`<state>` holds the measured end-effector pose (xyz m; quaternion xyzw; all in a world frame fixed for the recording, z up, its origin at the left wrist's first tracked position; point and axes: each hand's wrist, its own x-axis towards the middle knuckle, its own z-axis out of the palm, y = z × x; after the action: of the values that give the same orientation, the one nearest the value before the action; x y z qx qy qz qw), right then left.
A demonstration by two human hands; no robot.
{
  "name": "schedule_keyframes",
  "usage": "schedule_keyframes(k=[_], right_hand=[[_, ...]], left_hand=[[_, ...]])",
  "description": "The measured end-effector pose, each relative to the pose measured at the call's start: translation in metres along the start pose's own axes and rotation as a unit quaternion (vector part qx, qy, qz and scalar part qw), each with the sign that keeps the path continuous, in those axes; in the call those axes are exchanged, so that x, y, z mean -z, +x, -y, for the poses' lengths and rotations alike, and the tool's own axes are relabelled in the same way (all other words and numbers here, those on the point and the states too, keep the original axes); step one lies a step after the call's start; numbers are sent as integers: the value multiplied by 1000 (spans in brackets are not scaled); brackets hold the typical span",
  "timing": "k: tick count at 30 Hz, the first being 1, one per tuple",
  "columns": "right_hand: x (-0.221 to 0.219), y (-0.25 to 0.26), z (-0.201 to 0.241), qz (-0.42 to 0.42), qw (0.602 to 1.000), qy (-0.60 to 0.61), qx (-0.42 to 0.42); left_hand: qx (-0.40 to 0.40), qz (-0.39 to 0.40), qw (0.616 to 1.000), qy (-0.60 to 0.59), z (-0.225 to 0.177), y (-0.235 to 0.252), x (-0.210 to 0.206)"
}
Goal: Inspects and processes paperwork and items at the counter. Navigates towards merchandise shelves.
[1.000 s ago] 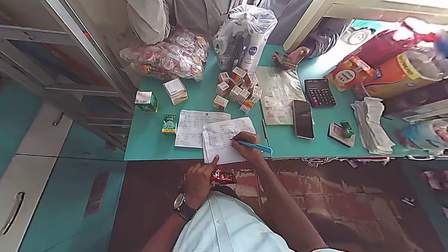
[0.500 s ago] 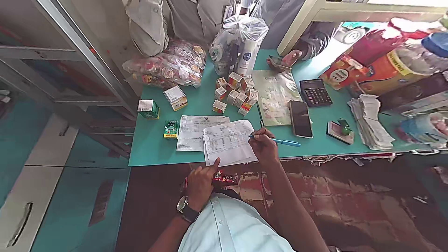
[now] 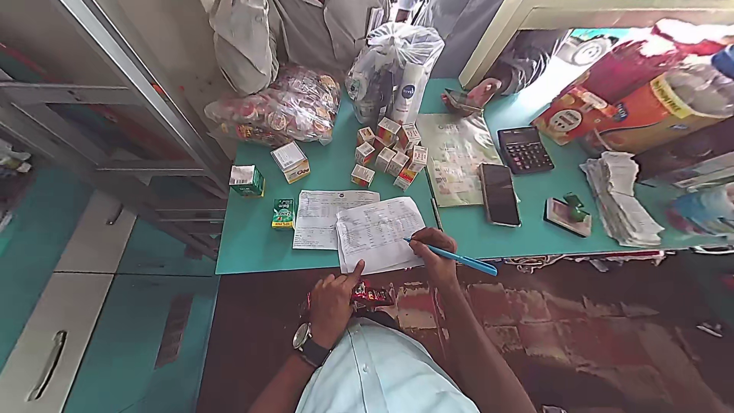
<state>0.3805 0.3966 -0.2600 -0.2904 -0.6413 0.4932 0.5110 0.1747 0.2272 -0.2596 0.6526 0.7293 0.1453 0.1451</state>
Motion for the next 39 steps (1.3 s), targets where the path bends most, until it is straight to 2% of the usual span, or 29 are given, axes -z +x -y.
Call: schedule_keyframes(k=[5,15,26,31,33,36,39], right_hand=[[4,-1,-2,20,1000,-11,-1],[2,0,-3,47,999,-17,-3],[-9,0,-5,81,989,-123,-12],[-14,6,7,-4,995,-97,-29],[-13,7,13,-10,994,-103,-32],[-13,4,16,30,973,-223,47],[-29,-14,10,23,942,-300,151]], left_hand=[[8,11,1000,1,1,-1,0],[-5,-21,1000,1,3,-2,-4],[1,-23,1000,-4,5,-1,-4],[1,-10,1000,-3,5,0,-3],[3,-4,1000,-6,5,-1,-3],[4,3,1000,-6,5,0,-4],[1,-3,1000,-11,8,-1,-3]])
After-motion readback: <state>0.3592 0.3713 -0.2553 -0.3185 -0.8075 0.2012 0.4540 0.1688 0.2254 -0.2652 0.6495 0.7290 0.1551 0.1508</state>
